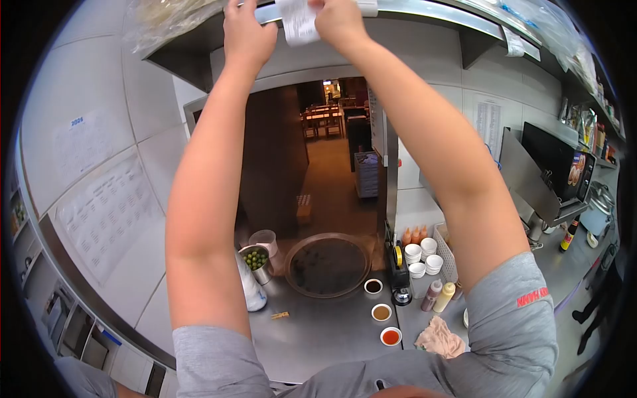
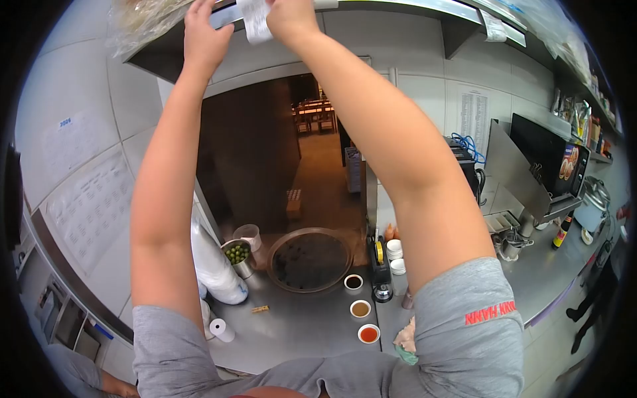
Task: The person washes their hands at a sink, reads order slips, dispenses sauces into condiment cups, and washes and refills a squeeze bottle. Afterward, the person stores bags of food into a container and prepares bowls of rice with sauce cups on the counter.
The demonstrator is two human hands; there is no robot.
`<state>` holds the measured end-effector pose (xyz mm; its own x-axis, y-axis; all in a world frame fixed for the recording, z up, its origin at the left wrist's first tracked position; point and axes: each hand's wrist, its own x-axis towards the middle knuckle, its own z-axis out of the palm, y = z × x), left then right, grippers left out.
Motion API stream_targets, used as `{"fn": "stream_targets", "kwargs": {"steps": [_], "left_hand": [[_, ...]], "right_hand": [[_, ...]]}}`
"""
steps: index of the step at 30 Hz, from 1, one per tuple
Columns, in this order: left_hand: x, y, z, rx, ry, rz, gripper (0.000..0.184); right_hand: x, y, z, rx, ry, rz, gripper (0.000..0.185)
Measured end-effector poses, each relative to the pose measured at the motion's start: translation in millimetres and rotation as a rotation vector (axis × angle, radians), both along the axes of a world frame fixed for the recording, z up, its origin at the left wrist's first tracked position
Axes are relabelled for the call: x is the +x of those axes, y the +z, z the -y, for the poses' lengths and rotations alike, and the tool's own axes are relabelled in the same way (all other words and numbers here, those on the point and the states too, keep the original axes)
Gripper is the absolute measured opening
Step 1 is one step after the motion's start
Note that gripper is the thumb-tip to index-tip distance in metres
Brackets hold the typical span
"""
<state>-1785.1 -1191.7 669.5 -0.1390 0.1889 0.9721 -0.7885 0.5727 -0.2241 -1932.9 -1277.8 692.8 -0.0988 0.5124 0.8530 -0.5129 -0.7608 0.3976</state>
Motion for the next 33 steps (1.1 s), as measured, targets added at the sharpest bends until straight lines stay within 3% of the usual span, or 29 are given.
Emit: {"fn": "stream_targets", "kwargs": {"steps": [1,2,5,6,10,13,14,15,16,18,21,23,25,27,31,33], "left_hand": [[0.8,-1.0,7.4,-0.153,0.241,0.026,0.065],[4.3,-2.3,13.9,-0.056,0.240,0.157,0.062],[-2.1,-14.0,33.9,-0.084,0.653,0.192,0.066],[-1.6,-11.6,39.9,-0.018,0.610,0.134,0.060],[4.6,-2.2,42.1,-0.088,0.886,0.143,0.059],[9.3,-1.3,45.4,-0.080,0.799,0.162,0.066],[9.4,-2.2,45.5,-0.072,0.776,0.185,0.067],[8.7,-4.0,45.2,-0.063,0.752,0.210,0.068],[7.0,-6.2,45.5,-0.054,0.727,0.235,0.069],[-1.8,-9.9,46.4,-0.082,0.745,0.252,0.072],[-26.6,-11.7,31.9,0.007,0.714,0.154,0.065],[-33.8,-9.8,33.7,0.003,0.776,0.076,0.065],[-29.1,-7.3,48.5,-0.109,0.934,0.019,0.075],[-28.2,-5.7,49.8,-0.110,0.891,0.045,0.075],[-13.7,7.3,61.6,-0.131,0.788,0.165,0.074],[-15.7,7.6,61.4,-0.152,0.800,0.181,0.073]], "right_hand": [[0.5,-3.4,8.2,0.049,-0.021,-0.033,0.009],[1.6,-2.8,15.7,0.096,-0.042,-0.067,0.009],[14.7,-2.1,0.5,0.316,-0.020,-0.114,0.012],[17.9,1.8,-2.7,0.344,0.057,-0.099,0.014],[-57.1,11.3,-32.0,0.090,-0.151,0.037,0.019],[-182.1,21.6,-8.6,-0.027,-0.406,0.354,0.021],[-233.4,27.7,12.9,0.044,-0.464,0.527,0.023],[-265.4,15.7,0.6,0.287,-0.454,0.619,0.026],[-335.9,24.6,28.4,0.548,-0.807,0.624,0.045],[-366.3,2.9,32.5,0.669,-0.803,0.660,0.046],[-435.1,2.3,113.9,0.354,-0.894,0.395,0.049],[-347.1,-24.5,49.5,0.566,-0.956,0.492,0.047],[-313.4,-30.6,40.2,0.426,-0.855,0.378,0.044],[-265.3,-37.0,23.7,0.143,-0.712,0.259,0.030],[-193.2,-39.5,7.1,0.056,-0.649,0.074,0.029],[-162.8,-39.2,-4.9,0.161,-0.673,0.034,0.026]]}}
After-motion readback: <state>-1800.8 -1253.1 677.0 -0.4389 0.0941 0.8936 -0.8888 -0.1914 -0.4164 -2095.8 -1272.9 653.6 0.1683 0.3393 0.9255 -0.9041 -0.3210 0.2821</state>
